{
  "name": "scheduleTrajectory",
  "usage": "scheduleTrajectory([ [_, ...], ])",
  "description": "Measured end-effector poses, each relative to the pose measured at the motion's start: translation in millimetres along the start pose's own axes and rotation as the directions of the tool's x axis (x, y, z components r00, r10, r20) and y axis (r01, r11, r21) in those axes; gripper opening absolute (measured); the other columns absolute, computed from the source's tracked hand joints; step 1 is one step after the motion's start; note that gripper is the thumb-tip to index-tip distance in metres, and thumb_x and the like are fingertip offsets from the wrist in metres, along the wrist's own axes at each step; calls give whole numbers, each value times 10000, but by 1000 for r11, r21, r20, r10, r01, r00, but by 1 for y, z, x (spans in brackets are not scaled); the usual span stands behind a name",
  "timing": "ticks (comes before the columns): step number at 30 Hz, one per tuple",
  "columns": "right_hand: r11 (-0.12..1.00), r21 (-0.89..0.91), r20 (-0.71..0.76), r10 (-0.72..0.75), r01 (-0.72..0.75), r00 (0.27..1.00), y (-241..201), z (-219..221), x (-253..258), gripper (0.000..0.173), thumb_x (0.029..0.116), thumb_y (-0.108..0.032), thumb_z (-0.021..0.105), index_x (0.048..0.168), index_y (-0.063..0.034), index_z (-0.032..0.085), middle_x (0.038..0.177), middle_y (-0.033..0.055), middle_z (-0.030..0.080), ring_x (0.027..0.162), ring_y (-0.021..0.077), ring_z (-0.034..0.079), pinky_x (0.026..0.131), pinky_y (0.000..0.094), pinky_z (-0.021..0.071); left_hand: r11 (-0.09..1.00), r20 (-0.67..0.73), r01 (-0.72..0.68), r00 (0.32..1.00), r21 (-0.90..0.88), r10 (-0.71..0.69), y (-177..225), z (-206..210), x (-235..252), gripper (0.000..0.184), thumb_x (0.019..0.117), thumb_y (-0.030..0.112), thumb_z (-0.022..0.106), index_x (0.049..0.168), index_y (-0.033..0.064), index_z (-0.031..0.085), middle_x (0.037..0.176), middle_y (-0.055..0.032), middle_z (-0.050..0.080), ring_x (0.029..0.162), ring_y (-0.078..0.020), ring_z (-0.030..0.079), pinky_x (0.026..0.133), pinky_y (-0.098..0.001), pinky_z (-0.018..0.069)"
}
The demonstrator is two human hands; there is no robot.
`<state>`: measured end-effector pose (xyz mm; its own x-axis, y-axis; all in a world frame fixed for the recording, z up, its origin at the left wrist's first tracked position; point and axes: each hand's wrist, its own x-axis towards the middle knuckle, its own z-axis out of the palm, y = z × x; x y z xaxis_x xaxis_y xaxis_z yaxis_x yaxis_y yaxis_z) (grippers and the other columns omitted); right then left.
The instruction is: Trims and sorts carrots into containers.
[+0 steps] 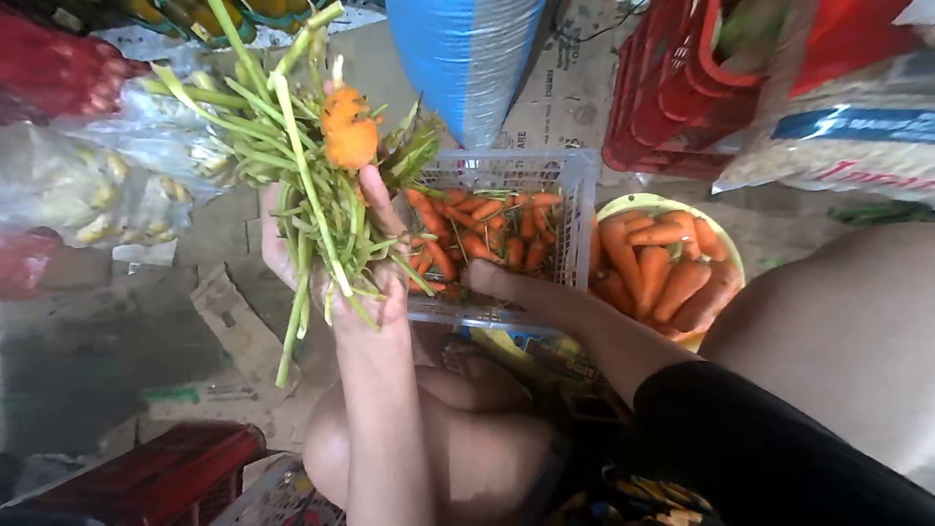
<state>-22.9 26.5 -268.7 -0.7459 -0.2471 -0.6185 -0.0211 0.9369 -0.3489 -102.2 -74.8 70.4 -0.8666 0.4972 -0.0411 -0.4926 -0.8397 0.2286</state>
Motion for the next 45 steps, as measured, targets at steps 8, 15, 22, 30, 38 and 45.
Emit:
scheduleTrajectory([
  [8,984,171,50,50,-58,997,2,-75,4,388,869,-220,787,1125,51,680,1163,271,665,1084,456,654,882,672,522,991,184,-97,980,95,78,10,-29,15,513,1082,371,245,1344,-30,431,1328,-222,563,1244,-329,588,968,-469,561],
  [15,877,478,-127,127,-52,984,48,-97,-43,440,880,-330,782,1050,62,681,1027,249,687,987,406,680,857,642,527,995,73,26,997,97,-33,-3,-6,2,488,1070,420,275,1263,41,514,1219,-154,629,1092,-220,679,835,-334,621],
  [22,792,466,-164,515,-394,842,58,-93,-82,538,939,-216,721,1372,44,537,1251,289,643,1136,466,653,936,641,531,997,69,80,994,16,-81,-5,-17,4,438,1048,346,392,1241,-12,553,1197,-203,651,1042,-289,704,830,-402,635],
  [30,666,543,-146,674,-511,724,76,-110,-53,233,960,-56,608,1152,60,673,1196,281,675,1111,470,663,873,656,539,995,27,90,996,-33,-89,-4,-14,5,493,1021,385,414,1245,-33,550,1230,-236,635,1056,-339,699,790,-413,643],
  [38,514,629,27,736,-584,676,97,-115,-59,468,923,-356,696,1153,51,667,1225,274,659,1149,432,652,891,643,529,990,51,132,990,-50,-130,-3,-20,6,510,1008,426,457,1224,-21,573,1187,-210,659,1027,-312,710,804,-414,641],
  [45,439,741,51,717,-508,695,114,-99,-58,625,963,-506,615,1149,88,668,1241,279,651,1188,410,638,967,620,516,993,3,76,997,92,-77,0,-27,7,447,1061,386,378,1257,24,554,1209,-169,659,1041,-251,709,804,-356,639],
])
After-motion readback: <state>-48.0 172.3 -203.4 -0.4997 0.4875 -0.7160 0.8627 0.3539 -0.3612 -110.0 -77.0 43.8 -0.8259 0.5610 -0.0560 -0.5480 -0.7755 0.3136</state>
